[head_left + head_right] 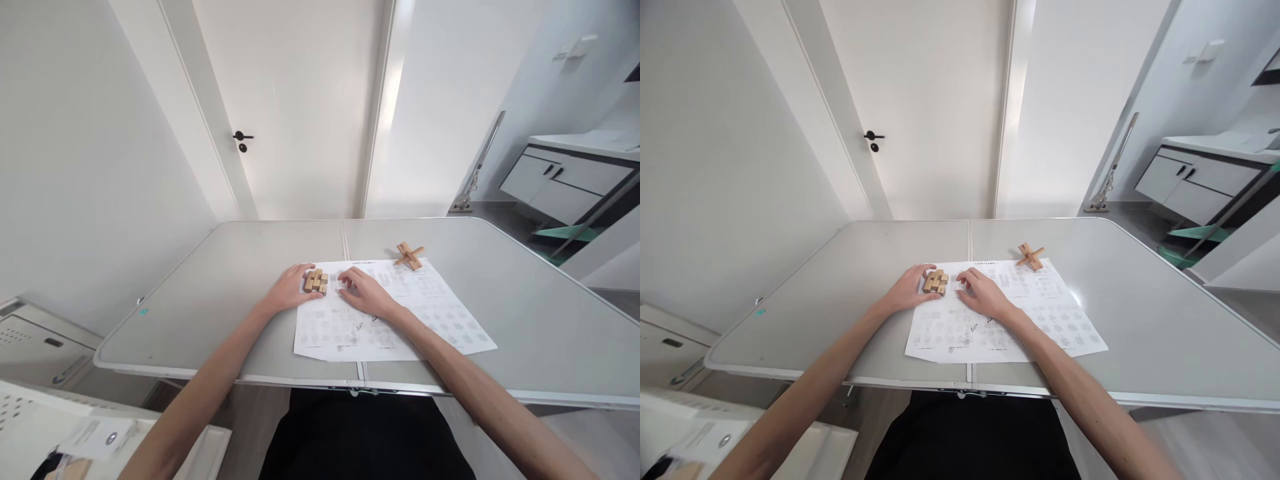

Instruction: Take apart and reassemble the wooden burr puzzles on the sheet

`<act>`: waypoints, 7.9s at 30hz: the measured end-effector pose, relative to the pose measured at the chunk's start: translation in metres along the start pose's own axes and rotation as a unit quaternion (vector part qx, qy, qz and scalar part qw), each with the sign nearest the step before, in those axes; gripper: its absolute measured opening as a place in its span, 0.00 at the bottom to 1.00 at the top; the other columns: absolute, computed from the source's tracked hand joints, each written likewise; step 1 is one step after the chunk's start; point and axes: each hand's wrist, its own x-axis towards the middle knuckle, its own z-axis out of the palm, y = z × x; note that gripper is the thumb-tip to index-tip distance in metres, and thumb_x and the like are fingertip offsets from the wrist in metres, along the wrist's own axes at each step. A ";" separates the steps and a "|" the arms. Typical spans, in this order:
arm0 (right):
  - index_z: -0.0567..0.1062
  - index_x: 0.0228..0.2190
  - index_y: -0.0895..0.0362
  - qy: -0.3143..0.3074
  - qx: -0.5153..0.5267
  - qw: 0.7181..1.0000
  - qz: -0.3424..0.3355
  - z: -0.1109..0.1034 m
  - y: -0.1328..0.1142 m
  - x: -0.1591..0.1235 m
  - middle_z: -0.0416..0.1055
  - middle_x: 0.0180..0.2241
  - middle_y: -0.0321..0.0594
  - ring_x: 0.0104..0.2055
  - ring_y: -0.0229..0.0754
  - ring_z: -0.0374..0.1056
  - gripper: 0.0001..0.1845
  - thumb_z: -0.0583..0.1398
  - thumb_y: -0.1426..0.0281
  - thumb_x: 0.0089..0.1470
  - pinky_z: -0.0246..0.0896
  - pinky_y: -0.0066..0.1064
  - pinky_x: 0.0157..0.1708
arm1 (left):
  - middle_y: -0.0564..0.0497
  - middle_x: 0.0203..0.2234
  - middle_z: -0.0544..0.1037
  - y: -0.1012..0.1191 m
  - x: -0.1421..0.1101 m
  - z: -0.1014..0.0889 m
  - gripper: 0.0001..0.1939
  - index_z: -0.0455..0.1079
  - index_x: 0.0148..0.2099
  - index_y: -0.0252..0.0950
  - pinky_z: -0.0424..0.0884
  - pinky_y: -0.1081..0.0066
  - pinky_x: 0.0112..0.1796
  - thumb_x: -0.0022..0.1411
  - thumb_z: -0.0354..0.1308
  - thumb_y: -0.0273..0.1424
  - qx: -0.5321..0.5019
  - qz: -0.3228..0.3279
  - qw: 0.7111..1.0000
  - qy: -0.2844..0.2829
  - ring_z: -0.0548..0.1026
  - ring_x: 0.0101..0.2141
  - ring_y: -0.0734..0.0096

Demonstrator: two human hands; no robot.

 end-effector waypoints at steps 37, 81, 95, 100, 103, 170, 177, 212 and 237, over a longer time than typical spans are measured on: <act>0.70 0.48 0.52 0.029 0.004 1.000 -0.008 0.004 -0.003 0.001 0.72 0.47 0.47 0.49 0.53 0.70 0.24 0.68 0.58 0.53 0.68 0.46 0.50 | 0.42 0.53 0.76 0.007 0.006 -0.012 0.41 0.64 0.67 0.41 0.71 0.61 0.48 0.54 0.72 0.42 -0.298 -0.034 0.953 -0.047 0.75 0.45 0.63; 0.64 0.59 0.50 0.104 0.044 0.993 -0.044 0.002 -0.016 0.004 0.69 0.48 0.47 0.47 0.51 0.70 0.31 0.67 0.60 0.57 0.69 0.45 0.47 | 0.36 0.45 0.81 0.020 0.011 0.010 0.21 0.75 0.49 0.29 0.71 0.64 0.42 0.69 0.59 0.44 -0.642 -0.160 0.746 -0.073 0.76 0.35 0.67; 0.63 0.62 0.47 0.107 0.039 0.991 -0.072 0.004 -0.016 0.003 0.67 0.52 0.47 0.48 0.50 0.71 0.33 0.66 0.62 0.59 0.70 0.46 0.50 | 0.42 0.37 0.78 0.029 0.010 0.009 0.26 0.72 0.49 0.29 0.65 0.69 0.34 0.70 0.55 0.50 -0.617 -0.110 0.774 -0.087 0.73 0.29 0.72; 0.63 0.62 0.47 0.098 0.034 0.992 -0.072 0.004 -0.018 0.002 0.67 0.52 0.47 0.48 0.50 0.71 0.33 0.66 0.61 0.59 0.71 0.47 0.50 | 0.43 0.35 0.78 0.027 0.011 0.012 0.26 0.73 0.49 0.28 0.66 0.69 0.35 0.72 0.53 0.49 -0.594 -0.111 0.792 -0.091 0.73 0.29 0.72; 0.64 0.61 0.49 0.102 0.031 0.993 -0.058 0.003 -0.018 0.002 0.68 0.49 0.47 0.46 0.51 0.71 0.32 0.66 0.61 0.58 0.71 0.47 0.48 | 0.43 0.36 0.79 0.027 0.009 0.014 0.25 0.74 0.53 0.28 0.68 0.67 0.38 0.72 0.54 0.47 -0.565 -0.093 0.814 -0.099 0.75 0.32 0.70; 0.65 0.60 0.47 0.044 -0.030 0.991 -0.119 -0.019 -0.041 0.006 0.74 0.51 0.48 0.52 0.57 0.72 0.32 0.66 0.55 0.59 0.72 0.51 0.49 | 0.42 0.34 0.83 0.054 0.004 0.000 0.25 0.77 0.46 0.32 0.73 0.64 0.44 0.72 0.52 0.50 -0.408 0.003 0.902 -0.141 0.80 0.35 0.63; 0.67 0.59 0.48 0.054 -0.072 0.986 -0.143 -0.015 -0.033 0.006 0.74 0.49 0.49 0.49 0.57 0.73 0.30 0.65 0.55 0.60 0.70 0.50 0.47 | 0.44 0.31 0.84 0.056 0.002 0.000 0.26 0.77 0.45 0.33 0.73 0.66 0.44 0.71 0.51 0.51 -0.368 -0.003 0.919 -0.139 0.81 0.35 0.63; 0.53 0.67 0.49 0.054 -0.014 0.997 -0.059 -0.006 -0.037 0.004 0.67 0.54 0.50 0.52 0.55 0.70 0.44 0.67 0.55 0.58 0.70 0.50 0.50 | 0.44 0.36 0.82 0.050 0.008 0.006 0.22 0.75 0.40 0.32 0.70 0.72 0.29 0.65 0.60 0.49 -0.418 -0.090 0.903 0.038 0.72 0.23 0.77; 0.75 0.49 0.53 -0.066 0.189 0.976 0.087 -0.002 -0.020 0.006 0.75 0.47 0.45 0.45 0.48 0.72 0.28 0.71 0.54 0.50 0.69 0.43 0.47 | 0.55 0.27 0.68 0.037 0.010 0.015 0.23 0.65 0.38 0.36 0.63 0.75 0.22 0.68 0.57 0.53 -0.482 -0.113 0.860 0.124 0.61 0.20 0.81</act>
